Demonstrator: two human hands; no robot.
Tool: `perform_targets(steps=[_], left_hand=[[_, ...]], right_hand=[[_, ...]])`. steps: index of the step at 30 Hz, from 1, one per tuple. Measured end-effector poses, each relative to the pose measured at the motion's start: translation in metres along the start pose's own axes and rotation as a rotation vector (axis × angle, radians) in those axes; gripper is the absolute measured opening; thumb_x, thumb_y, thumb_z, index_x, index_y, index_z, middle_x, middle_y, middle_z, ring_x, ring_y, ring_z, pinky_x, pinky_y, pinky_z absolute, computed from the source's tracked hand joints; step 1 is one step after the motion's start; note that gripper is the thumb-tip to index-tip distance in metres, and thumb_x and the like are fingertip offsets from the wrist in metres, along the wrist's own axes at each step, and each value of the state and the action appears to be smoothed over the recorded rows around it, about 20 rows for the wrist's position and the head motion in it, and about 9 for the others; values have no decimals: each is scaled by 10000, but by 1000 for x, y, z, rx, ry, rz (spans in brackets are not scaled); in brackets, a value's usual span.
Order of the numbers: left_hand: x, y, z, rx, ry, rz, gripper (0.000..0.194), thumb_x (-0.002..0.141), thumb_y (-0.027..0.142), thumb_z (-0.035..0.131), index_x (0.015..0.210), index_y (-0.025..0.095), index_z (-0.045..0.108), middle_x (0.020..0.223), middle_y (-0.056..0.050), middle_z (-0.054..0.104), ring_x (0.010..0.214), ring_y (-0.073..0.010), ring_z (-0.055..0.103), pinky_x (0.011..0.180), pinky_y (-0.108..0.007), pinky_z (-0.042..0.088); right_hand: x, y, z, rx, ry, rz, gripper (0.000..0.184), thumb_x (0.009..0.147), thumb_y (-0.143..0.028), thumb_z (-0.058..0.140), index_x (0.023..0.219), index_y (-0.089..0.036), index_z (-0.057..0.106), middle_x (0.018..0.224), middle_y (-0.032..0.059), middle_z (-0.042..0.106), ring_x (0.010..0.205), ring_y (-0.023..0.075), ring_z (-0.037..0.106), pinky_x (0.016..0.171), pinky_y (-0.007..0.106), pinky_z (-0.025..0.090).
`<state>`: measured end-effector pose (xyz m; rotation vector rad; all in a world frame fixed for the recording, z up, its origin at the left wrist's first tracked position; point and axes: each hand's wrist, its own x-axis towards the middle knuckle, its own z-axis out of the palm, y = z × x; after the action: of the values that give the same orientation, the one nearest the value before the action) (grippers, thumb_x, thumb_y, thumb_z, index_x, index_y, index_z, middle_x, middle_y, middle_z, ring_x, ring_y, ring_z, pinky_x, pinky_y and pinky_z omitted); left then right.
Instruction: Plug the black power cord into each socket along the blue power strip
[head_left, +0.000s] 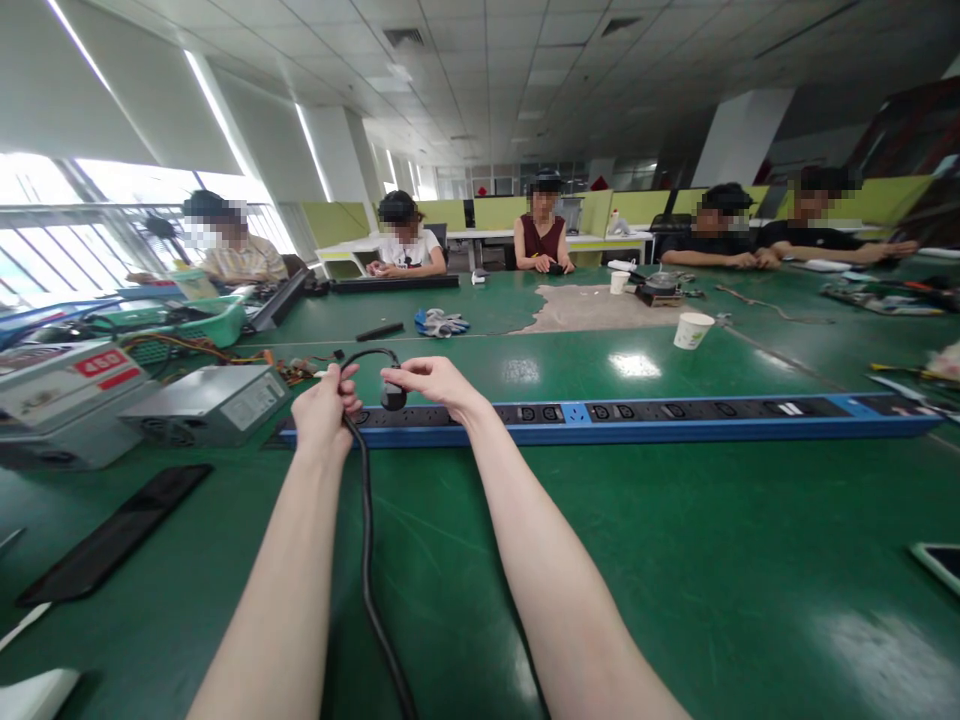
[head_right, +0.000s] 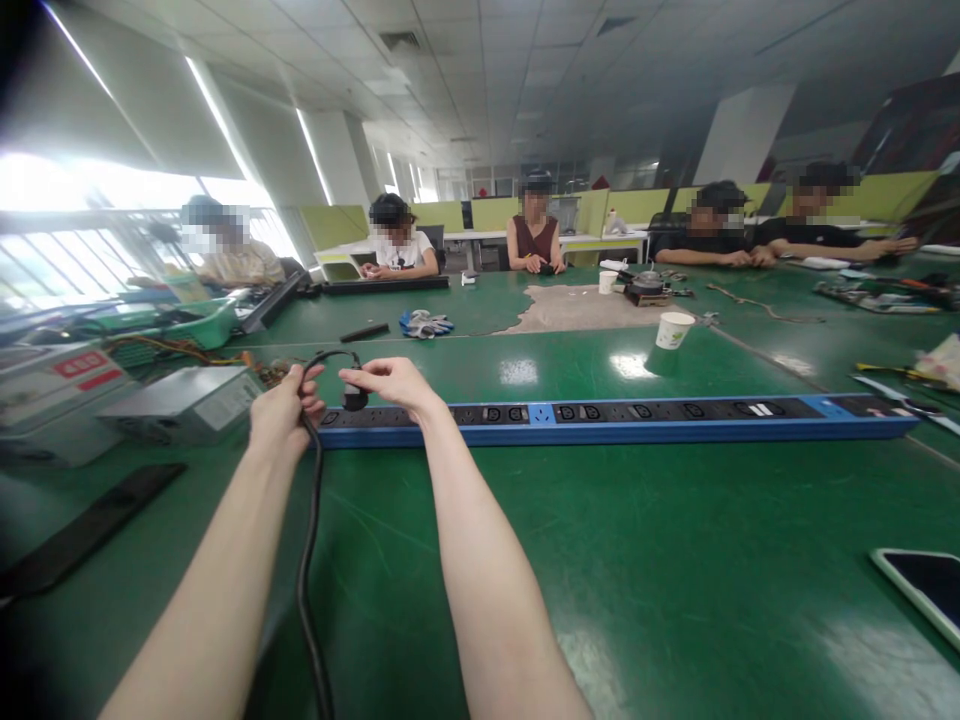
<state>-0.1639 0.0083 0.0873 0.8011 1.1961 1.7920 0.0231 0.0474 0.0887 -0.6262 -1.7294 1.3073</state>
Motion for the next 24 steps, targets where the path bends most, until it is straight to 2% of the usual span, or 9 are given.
perform_targets(steps=[3,7,12,15,17,19,24], left_hand=[[-1,-21,-3,101,176,73,230,911,329,650,939,103,685,706,-2,679,462,-30,467,465,-143,385],[4,-34,-5,199,161,88,182,869,300,647,891,120,663,817,-81,764,524,-67,555,523,-174,454],[14,-46,-13,288,156,141,169,875,296,619,940,143,653,863,-105,780,639,-111,655,634,-216,514],[13,-52,-20,583,219,233,239,910,342,591,1026,164,700,977,-130,795,888,-206,732,832,-332,553],[9,-56,-25,854,277,295,301,951,386,544,1078,192,736,1085,-142,793,1071,-285,714,954,-418,517],[3,-61,-30,1054,287,363,361,992,380,468,1132,206,752,1161,-145,782,1177,-326,678,1048,-468,458],[-7,-77,-38,1224,259,577,446,1020,251,354,1287,187,705,1250,-115,763,1242,-258,652,1248,-449,240]], right_hand=[[-2,11,2,-244,117,103,529,767,-682,773,854,-161,800,806,0,723,805,123,618,711,196,410],[-4,21,-1,-413,190,184,486,800,-676,764,880,-202,833,820,4,757,824,139,660,725,201,430],[6,38,2,-502,200,251,482,819,-703,746,927,-246,853,886,17,783,874,162,697,709,211,436],[12,45,5,-540,194,259,499,816,-732,727,899,-256,849,862,23,778,852,166,701,692,219,433],[14,48,8,-572,197,279,515,823,-747,705,872,-252,840,853,37,773,842,174,702,694,230,435],[16,48,10,-616,201,314,533,825,-765,682,837,-251,826,867,53,772,856,188,703,712,246,441],[26,45,6,-680,143,392,587,778,-800,691,815,-224,799,888,76,763,856,207,690,735,266,456]])
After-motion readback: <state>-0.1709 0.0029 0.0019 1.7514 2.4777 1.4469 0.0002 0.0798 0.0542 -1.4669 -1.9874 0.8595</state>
